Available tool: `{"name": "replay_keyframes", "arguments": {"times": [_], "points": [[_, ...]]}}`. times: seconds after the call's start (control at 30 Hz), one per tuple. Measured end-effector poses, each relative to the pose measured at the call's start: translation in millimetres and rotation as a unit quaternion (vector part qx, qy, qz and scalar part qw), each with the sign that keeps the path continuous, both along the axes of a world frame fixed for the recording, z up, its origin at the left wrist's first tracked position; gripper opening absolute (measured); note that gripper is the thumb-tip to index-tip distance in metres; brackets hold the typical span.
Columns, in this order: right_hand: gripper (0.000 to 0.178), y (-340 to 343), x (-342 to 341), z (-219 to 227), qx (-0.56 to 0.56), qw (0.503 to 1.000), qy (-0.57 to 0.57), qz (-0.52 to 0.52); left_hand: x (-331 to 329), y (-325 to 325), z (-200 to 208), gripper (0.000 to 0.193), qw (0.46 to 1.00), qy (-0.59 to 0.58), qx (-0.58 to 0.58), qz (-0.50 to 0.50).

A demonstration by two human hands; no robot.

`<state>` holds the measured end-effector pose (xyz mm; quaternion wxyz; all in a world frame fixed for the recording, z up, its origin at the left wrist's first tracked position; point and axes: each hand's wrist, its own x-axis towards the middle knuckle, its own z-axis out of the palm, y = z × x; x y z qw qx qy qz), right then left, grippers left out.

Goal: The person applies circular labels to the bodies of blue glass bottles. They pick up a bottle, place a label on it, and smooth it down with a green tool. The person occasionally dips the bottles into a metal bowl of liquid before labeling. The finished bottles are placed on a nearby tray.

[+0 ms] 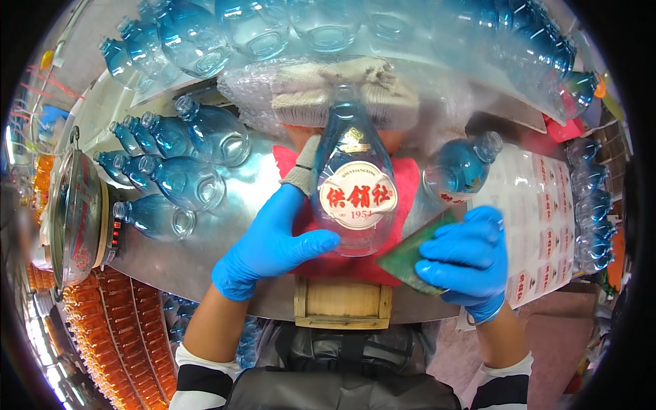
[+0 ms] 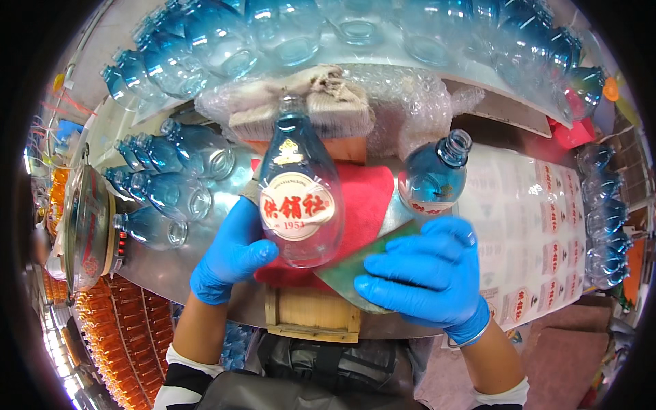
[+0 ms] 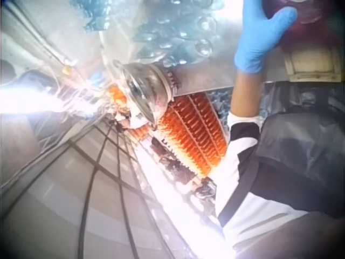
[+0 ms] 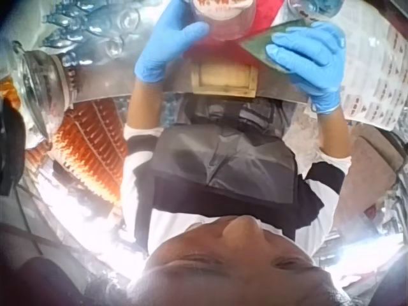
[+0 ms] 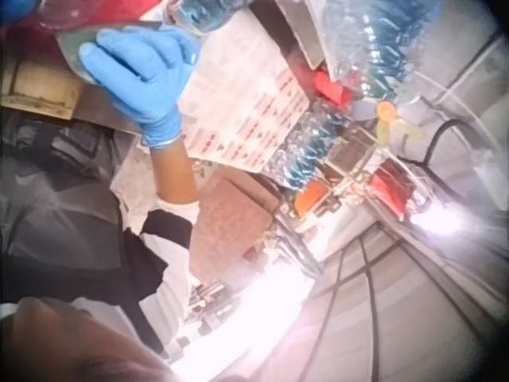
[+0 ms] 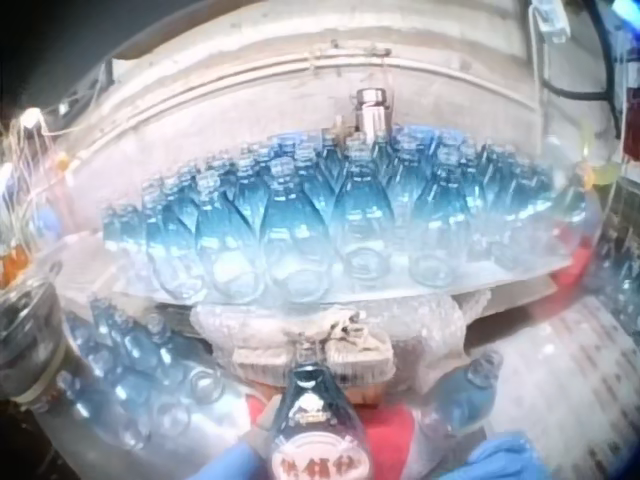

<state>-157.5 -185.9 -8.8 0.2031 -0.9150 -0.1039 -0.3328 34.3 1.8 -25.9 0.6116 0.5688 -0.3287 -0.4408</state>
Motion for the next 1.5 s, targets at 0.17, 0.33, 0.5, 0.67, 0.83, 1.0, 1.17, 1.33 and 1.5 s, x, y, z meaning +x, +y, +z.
{"name": "replay_keyframes", "arguments": {"times": [0.17, 0.33, 0.5, 0.67, 0.83, 1.0, 1.17, 1.33, 1.5], "points": [[0.035, 6.1, 17.4, 16.1, -0.086, 0.996, -0.016, -0.021, 1.8, 2.2, 0.8, 0.106, 1.0, 0.023, 0.009, -0.002], [0.035, 6.8, -2.1, 5.6, -0.09, 0.996, 0.012, -0.008, 3.0, 0.3, -1.1, 0.108, 0.998, 0.046, 0.023, 0.027], [0.038, 16.5, 13.1, 14.8, -0.123, 0.992, -0.026, -0.011, 7.7, 1.6, 2.3, 0.1, 1.0, 0.021, -0.004, -0.009], [0.039, 28.9, 10.6, 25.9, -0.2, 0.979, -0.043, -0.006, 27.6, -5.1, -1.0, 0.086, 0.999, 0.025, -0.021, -0.016], [0.032, 30.8, 38.5, 26.5, -0.141, 0.988, -0.016, 0.057, 15.1, -30.0, 52.0, 0.072, 0.993, 0.09, 0.079, 0.009], [0.032, 24.2, 47.1, 10.0, -0.092, 0.987, -0.033, 0.124, 18.2, -41.2, 59.4, 0.05, 0.981, 0.127, 0.141, 0.028], [0.031, 21.1, 50.1, 6.2, -0.089, 0.986, -0.042, 0.132, 22.1, -46.6, 60.9, 0.038, 0.972, 0.165, 0.16, 0.043], [0.031, 18.4, 53.3, 4.5, -0.103, 0.983, -0.059, 0.14, 24.0, -49.0, 58.6, 0.033, 0.969, 0.174, 0.167, 0.057], [0.031, 18.0, 51.1, 5.3, -0.086, 0.985, -0.034, 0.146, 25.2, -51.7, 57.9, 0.027, 0.967, 0.17, 0.179, 0.07]]}}
